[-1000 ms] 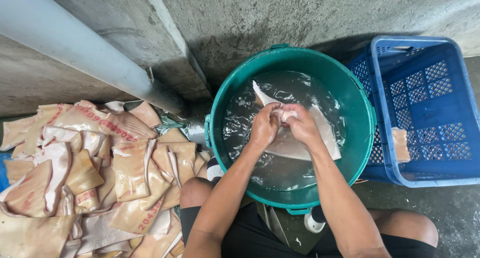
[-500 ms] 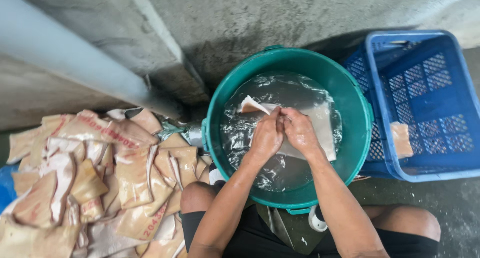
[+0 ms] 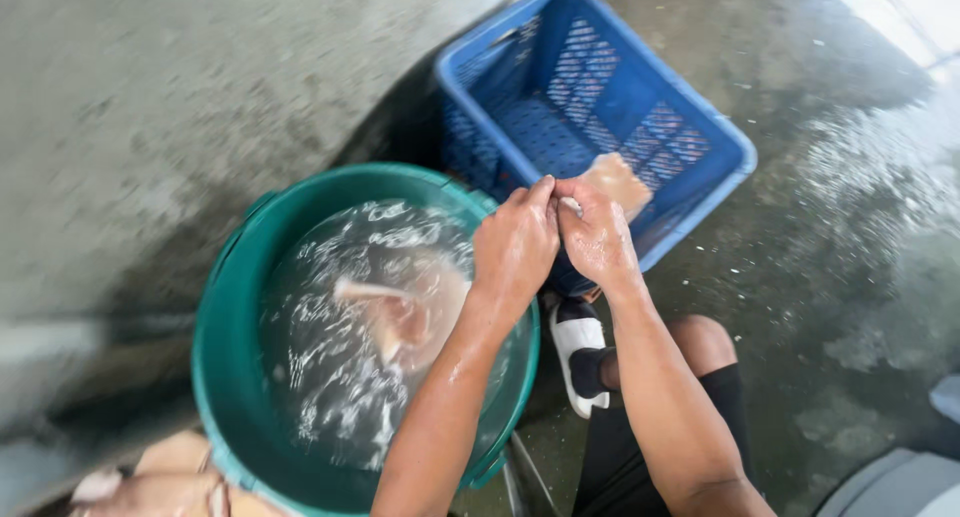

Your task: The person washes flat, flexible material pieces by hand in a green bucket of water. They repeatedly submerge, rub, and wring each piece, then place the cleaned items into a blue basket.

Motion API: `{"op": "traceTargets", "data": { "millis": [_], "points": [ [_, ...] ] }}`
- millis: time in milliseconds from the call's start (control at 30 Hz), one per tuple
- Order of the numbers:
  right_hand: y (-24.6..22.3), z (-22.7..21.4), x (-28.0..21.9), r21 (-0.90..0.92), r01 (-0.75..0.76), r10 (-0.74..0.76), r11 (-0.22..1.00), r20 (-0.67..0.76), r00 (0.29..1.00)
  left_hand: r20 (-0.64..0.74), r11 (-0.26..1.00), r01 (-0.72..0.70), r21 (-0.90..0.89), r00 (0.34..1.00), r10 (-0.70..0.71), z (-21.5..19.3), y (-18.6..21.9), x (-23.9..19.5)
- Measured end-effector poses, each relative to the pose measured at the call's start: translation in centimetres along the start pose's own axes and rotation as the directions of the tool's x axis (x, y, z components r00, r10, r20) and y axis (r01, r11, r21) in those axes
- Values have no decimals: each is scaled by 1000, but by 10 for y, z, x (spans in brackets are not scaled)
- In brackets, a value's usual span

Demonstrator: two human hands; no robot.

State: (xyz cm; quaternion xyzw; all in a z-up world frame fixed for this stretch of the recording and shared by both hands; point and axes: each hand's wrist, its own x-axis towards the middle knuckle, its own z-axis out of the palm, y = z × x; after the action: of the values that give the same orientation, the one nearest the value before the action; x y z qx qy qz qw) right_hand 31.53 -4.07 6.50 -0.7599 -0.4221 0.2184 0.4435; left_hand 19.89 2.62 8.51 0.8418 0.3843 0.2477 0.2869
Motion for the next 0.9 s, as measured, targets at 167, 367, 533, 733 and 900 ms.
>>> {"op": "traceTargets", "data": {
  "millis": [167,367,533,733,900],
  "points": [
    [40,-50,25,-60,-112,105,992,-105,989,184,991,31,-127,983,-7,60,26,50],
    [86,-63,36,-43,-153,141,987,-208,968,282,987,57,-150,959,-13,115,34,72],
    [117,-66,44,115,-248,260,962,-105,960,376,979,152,-132,922,-92,136,31,77],
    [131,-65,53,152,-243,267,958,-174,948,392,974,169,-151,915,-98,144,31,85],
    [122,-69,49,146,-206,224,968,-120,967,362,974,151,-169,929,-81,141,30,83]
  ]
}}
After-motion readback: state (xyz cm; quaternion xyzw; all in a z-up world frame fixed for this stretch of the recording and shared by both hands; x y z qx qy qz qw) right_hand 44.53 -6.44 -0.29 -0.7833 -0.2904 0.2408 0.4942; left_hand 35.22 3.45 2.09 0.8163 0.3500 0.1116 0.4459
